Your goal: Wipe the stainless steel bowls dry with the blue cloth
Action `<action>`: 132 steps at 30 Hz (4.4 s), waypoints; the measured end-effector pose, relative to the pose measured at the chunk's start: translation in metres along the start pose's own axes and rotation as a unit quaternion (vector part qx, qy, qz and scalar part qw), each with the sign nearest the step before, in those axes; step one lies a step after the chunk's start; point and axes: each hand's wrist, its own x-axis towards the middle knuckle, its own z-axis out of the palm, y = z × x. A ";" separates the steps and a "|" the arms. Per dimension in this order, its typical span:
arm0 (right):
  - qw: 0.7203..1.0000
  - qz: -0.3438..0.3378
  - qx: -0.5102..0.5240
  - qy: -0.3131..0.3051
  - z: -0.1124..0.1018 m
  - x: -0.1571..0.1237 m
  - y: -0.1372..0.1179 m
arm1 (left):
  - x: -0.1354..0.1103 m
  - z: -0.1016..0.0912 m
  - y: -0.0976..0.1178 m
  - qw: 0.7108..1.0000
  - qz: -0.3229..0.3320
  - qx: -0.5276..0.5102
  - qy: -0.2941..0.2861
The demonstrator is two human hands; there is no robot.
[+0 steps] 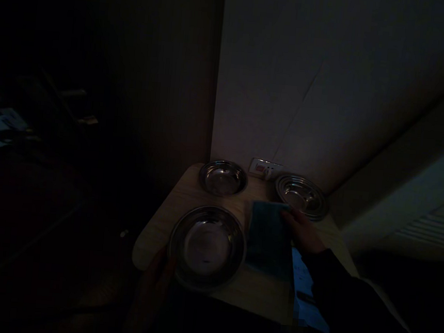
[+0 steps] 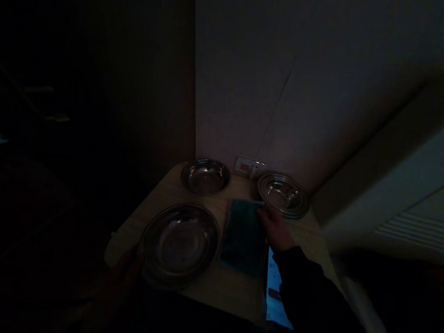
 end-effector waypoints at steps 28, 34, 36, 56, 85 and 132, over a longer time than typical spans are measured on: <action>0.982 -0.118 -0.149 0.016 0.018 -0.039 -0.063 | 0.005 0.003 0.047 1.000 -0.006 0.002 -0.026; 0.965 -0.163 -0.202 0.043 0.024 -0.043 -0.070 | 0.013 0.007 0.046 0.996 0.006 0.033 -0.089; 0.952 -0.206 -0.227 0.007 0.036 -0.048 -0.071 | 0.014 0.009 0.045 0.994 0.016 0.054 -0.093; 0.797 -0.268 -0.440 -0.316 0.096 -0.080 -0.051 | 0.029 0.019 0.032 0.988 0.137 0.000 -0.067; 0.748 -0.228 -0.542 -0.308 0.112 -0.075 -0.046 | 0.035 0.019 0.032 0.988 0.103 0.014 -0.111; 0.707 -0.242 -0.519 -0.414 0.126 -0.066 -0.061 | 0.029 0.027 0.039 0.992 0.076 -0.082 -0.057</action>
